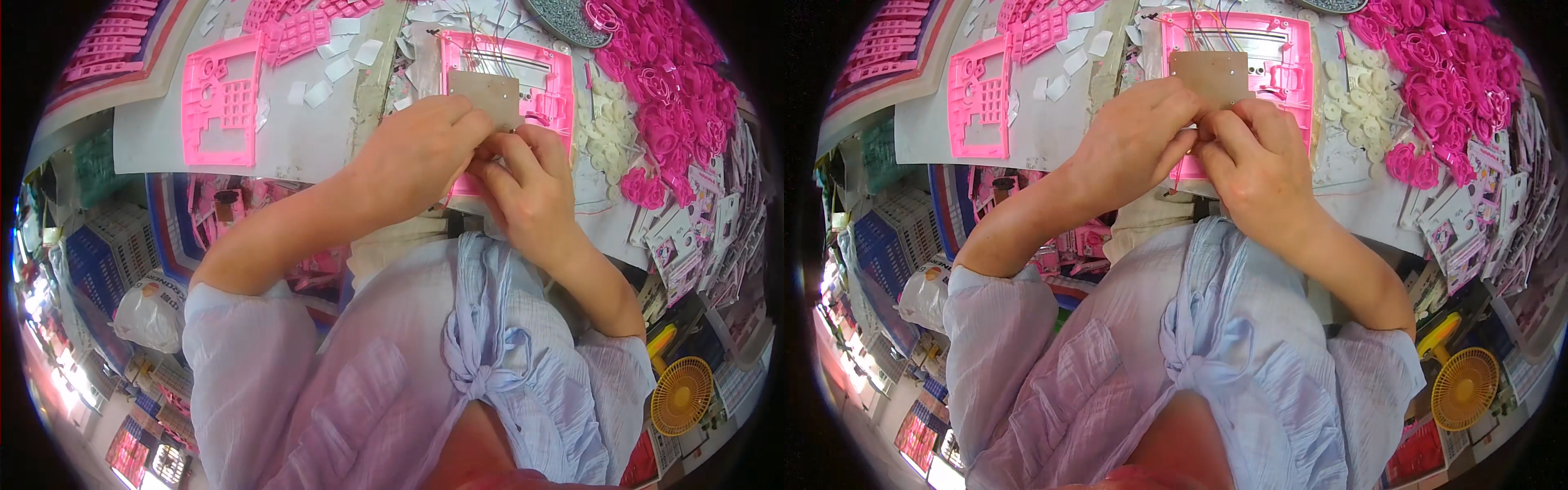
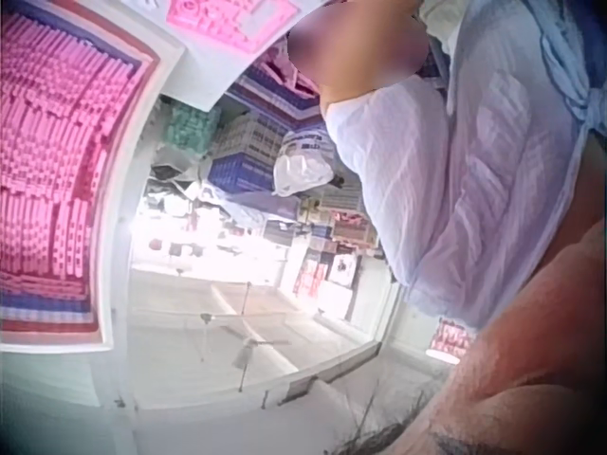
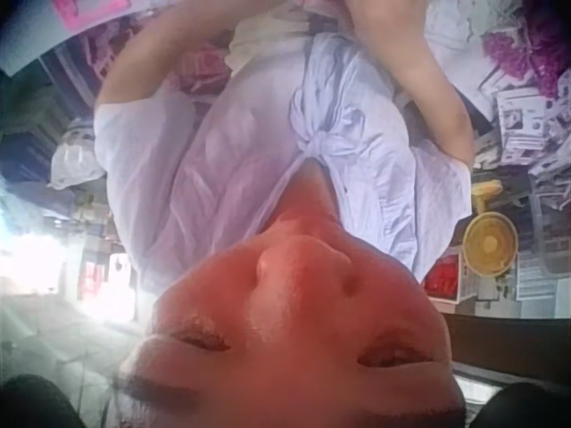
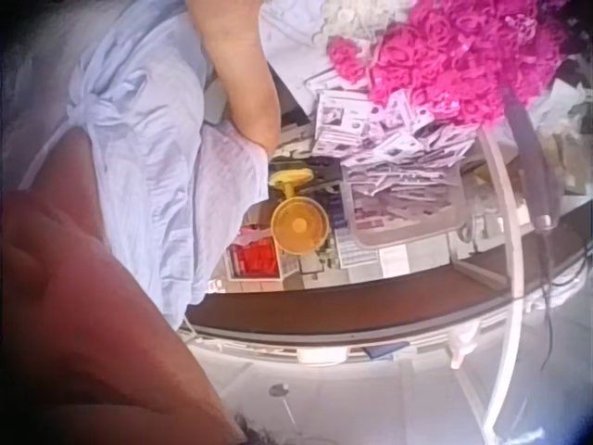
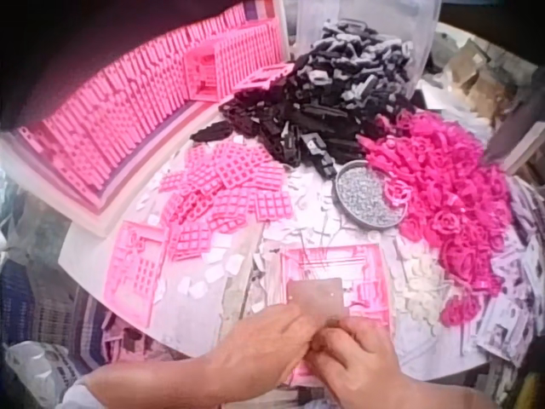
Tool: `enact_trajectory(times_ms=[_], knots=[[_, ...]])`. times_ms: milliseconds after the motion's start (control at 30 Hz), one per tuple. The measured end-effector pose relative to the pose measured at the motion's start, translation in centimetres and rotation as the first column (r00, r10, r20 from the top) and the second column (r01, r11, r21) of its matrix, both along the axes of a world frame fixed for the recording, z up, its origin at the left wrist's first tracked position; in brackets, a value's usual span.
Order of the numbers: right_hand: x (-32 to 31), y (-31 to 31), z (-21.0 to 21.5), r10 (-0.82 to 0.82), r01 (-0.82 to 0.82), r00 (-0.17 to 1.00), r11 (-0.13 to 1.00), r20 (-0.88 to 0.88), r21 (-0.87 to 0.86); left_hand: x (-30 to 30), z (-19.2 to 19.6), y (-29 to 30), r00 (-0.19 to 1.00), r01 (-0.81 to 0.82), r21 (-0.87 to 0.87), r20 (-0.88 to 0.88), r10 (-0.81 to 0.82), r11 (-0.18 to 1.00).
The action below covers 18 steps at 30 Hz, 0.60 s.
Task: Assembling the internal electronic components and casing of a plastic toy piggy bank.
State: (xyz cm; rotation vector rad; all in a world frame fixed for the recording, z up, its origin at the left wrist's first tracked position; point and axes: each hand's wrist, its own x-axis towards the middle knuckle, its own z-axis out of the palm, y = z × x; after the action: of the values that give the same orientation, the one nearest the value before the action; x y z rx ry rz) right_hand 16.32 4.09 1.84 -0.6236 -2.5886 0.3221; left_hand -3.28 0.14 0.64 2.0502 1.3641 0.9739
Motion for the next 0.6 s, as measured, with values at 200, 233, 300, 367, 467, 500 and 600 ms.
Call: enact_trajectory(times_ms=[200,233,300,367,467,500,600], knots=[[1.4,0.0,2.3,0.069,-0.036,0.989,0.968,0.128,-0.248,-2.5,1.8,1.8,0.896,-0.438,0.082,-0.041,0.442,0.895],[1.7,0.1,2.0,0.066,-0.048,0.995,0.974,0.076,-0.22,-3.3,1.8,1.2,0.841,-0.476,0.305,-0.117,0.529,0.825],[2.0,0.2,1.2,0.064,-0.067,0.998,0.983,-0.024,-0.171,-1.5,2.2,-3.8,0.85,-0.524,0.063,-0.009,0.526,0.849],[1.8,0.3,0.8,0.033,-0.033,0.999,0.993,-0.001,-0.116,0.3,0.1,-6.7,0.934,-0.342,-0.026,-0.113,0.338,0.939],[1.7,0.1,0.7,0.023,-0.019,0.997,0.998,0.069,-0.054,1.2,-0.4,-8.2,0.952,-0.29,-0.062,-0.12,0.281,0.955],[1.7,0.0,0.5,0.021,-0.017,0.994,0.999,0.104,-0.039,1.1,-0.4,-8.4,0.958,-0.28,-0.076,-0.083,0.273,0.957],[2.0,-0.5,-0.3,0.01,-0.012,0.995,1.0,0.101,0.016,-2.1,1.6,-6.8,0.881,-0.346,-0.349,0.197,0.429,0.871]])
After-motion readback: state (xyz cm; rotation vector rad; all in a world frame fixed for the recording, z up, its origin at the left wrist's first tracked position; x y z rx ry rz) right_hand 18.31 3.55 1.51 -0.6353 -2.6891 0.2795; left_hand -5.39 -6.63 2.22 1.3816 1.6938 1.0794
